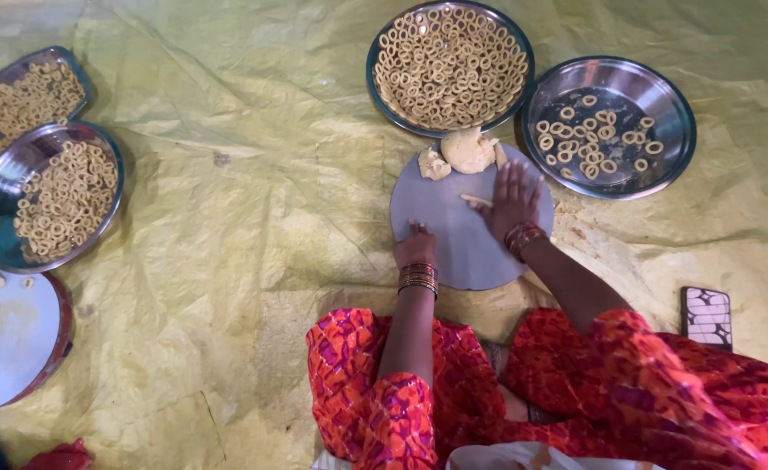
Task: The person rolls small pieces of dough into thin ropes on a round board, then joins the ends to form rings and places them into a metal bowl. The process is repeated continuously with additional dough pieces.
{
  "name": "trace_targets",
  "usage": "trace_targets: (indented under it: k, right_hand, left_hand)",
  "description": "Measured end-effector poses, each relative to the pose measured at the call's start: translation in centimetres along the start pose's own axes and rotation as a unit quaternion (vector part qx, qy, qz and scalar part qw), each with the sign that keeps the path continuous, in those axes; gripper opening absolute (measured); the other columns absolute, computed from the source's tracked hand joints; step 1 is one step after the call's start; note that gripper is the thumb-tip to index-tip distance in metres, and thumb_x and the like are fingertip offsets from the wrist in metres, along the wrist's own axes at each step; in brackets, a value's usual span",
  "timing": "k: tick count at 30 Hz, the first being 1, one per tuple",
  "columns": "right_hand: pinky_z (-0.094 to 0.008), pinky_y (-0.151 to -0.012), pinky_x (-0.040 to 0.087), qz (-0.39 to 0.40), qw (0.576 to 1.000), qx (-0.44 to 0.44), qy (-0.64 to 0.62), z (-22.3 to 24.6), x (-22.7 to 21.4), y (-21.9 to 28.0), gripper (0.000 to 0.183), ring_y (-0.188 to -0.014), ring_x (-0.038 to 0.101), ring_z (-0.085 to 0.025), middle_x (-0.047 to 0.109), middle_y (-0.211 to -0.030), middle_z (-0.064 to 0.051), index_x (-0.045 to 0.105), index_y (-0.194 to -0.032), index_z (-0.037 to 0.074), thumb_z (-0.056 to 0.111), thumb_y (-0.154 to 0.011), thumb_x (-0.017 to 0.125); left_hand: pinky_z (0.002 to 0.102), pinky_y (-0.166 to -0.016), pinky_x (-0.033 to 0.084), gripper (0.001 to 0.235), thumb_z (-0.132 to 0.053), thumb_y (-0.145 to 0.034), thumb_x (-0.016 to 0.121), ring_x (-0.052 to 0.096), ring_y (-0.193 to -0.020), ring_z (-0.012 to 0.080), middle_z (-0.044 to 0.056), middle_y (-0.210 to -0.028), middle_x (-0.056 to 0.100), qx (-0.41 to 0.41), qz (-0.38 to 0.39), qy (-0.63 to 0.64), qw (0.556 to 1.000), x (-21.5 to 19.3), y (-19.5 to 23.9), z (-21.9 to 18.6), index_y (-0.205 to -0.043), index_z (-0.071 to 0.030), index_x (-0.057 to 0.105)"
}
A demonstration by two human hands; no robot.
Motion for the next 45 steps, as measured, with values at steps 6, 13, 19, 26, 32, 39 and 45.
trace_targets:
  k: [6,13,19,26,32,39,45]
  right_hand:
    - [-0.058,-0.123,-0.003,-0.047,0.999,-0.015,-0.022,-0.1,2.1,2.1,0.105,-0.157,-0.001,-0.037,0.005,-0.169,-0.025,0.006,-0.160,-0.004,0.072,-0.095,0.037]
    - [-0.053,-0.124,0.003,0.068,0.985,-0.147,0.051,0.8,5.6,12.3,0.111,-0.157,0.001,-0.034,0.003,-0.169,-0.021,0.002,-0.160,-0.001,0.079,-0.090,0.033]
    - [-0.060,-0.121,-0.003,-0.019,0.999,-0.036,-0.013,-0.9,2.9,3.3,0.100,-0.157,0.000,-0.033,0.004,-0.170,-0.017,0.003,-0.161,0.001,0.073,-0.096,0.029]
    - [-0.060,-0.121,-0.003,-0.053,0.998,-0.011,-0.015,0.3,2.8,4.5,0.103,-0.157,0.002,-0.034,0.009,-0.170,-0.019,0.008,-0.160,-0.001,0.073,-0.094,0.035]
    - [-0.053,-0.122,0.009,0.008,0.989,-0.144,0.018,1.8,5.5,13.0,0.109,-0.151,0.017,-0.038,0.024,-0.161,-0.025,0.019,-0.155,-0.004,0.072,-0.085,0.054]
    - [-0.051,-0.109,0.039,-0.244,0.945,-0.150,-0.158,-1.4,2.2,12.5,0.041,-0.124,0.056,-0.034,0.064,-0.130,-0.012,0.067,-0.125,0.014,0.033,-0.088,0.071]
    - [-0.045,-0.096,0.048,-0.188,0.932,-0.166,-0.263,-2.2,2.5,11.7,0.019,-0.101,0.065,-0.028,0.073,-0.103,-0.004,0.075,-0.101,0.015,0.018,-0.083,0.074]
  left_hand:
    - [0.042,-0.089,0.059,0.050,-0.009,-0.104,0.042,0.069,-0.115,0.0278,0.009,-0.164,0.033,-0.004,0.010,-0.003,1.000,0.2,0.1,0.6,-0.154,-0.012,0.040]
    - [0.040,-0.086,0.060,0.045,-0.012,-0.100,0.048,0.068,-0.118,0.0210,0.013,-0.158,0.042,0.002,-0.033,-0.039,0.999,-0.9,0.6,-0.5,-0.144,-0.009,0.050]
    - [0.040,-0.088,0.060,0.043,-0.012,-0.105,0.044,0.070,-0.114,0.0243,0.014,-0.160,0.042,-0.001,-0.035,-0.030,0.999,-1.3,1.4,-0.3,-0.147,-0.006,0.050]
    - [0.044,-0.090,0.058,0.050,-0.010,-0.101,0.037,0.066,-0.117,0.0278,0.004,-0.160,0.037,0.021,-0.038,0.003,0.999,-0.7,2.7,1.3,-0.149,-0.021,0.045]
    - [0.042,-0.094,0.058,0.035,-0.014,-0.103,0.045,0.068,-0.118,0.0274,0.006,-0.143,0.059,0.023,-0.040,-0.041,0.998,-1.9,4.0,0.4,-0.131,-0.016,0.065]
    - [0.040,-0.093,0.059,0.026,-0.014,-0.104,0.056,0.072,-0.113,0.0286,0.010,-0.120,0.075,0.030,0.008,-0.020,0.999,-4.7,8.6,-2.4,-0.116,-0.014,0.079]
    - [0.040,-0.090,0.056,0.047,-0.008,-0.074,0.074,0.071,-0.111,0.0276,0.006,-0.122,0.074,0.196,-0.331,0.162,0.909,-5.9,11.7,-5.1,-0.120,-0.021,0.074]
Point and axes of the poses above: each hand's wrist, its own y-axis away from the middle knuckle, its own x-axis out of the palm, z = x × y, the point moved 6 cm from there along -y, towards the middle knuckle
